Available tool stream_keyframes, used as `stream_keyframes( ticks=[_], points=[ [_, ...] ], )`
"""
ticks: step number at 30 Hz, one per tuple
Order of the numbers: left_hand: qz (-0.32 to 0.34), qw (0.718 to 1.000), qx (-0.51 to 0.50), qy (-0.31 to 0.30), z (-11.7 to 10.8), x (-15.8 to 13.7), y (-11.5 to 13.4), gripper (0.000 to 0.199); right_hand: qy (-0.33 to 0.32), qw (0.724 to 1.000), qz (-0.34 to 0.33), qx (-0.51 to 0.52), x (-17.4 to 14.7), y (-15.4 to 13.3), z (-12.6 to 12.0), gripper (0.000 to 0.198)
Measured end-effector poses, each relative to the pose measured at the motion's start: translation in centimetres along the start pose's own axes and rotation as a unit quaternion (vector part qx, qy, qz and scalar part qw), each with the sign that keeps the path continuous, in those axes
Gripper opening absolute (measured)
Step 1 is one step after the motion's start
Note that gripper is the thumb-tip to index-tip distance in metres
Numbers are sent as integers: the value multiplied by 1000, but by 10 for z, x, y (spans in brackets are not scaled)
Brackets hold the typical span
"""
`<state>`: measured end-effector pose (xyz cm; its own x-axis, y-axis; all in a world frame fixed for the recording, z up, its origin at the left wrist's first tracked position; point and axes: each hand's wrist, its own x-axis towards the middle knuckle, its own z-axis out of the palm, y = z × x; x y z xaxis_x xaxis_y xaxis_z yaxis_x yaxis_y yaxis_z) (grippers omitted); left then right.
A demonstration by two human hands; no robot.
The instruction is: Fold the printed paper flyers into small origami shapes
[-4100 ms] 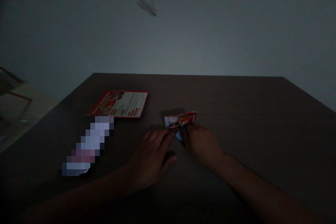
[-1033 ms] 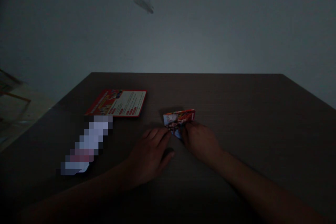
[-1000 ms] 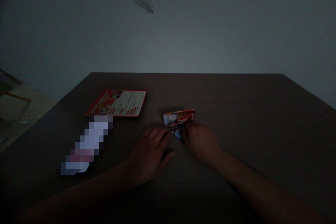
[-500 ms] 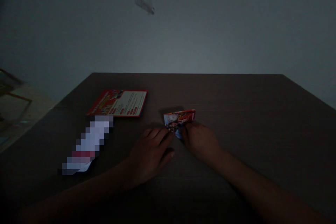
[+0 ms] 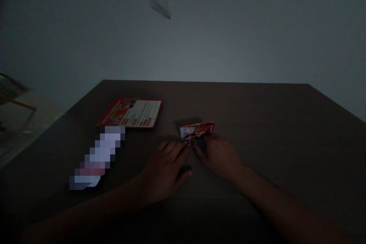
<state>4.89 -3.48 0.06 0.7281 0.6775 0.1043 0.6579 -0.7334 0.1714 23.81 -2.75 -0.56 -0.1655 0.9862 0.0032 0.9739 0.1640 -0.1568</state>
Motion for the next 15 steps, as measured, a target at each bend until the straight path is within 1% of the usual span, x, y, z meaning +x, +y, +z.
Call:
stream_keyframes(
  ticks=[5,10,15],
  points=[
    [-4,1000,-4,-6,-2,1,0,44,3,1000,-6,-4,1,1,1,41],
    [-6,1000,-1,5,1,0,0,47,-10,1000,13,-15,0,2,-2,43],
    [-7,1000,-1,0,-1,0,0,46,-24,999,22,-21,-2,3,-5,44]
  ],
)
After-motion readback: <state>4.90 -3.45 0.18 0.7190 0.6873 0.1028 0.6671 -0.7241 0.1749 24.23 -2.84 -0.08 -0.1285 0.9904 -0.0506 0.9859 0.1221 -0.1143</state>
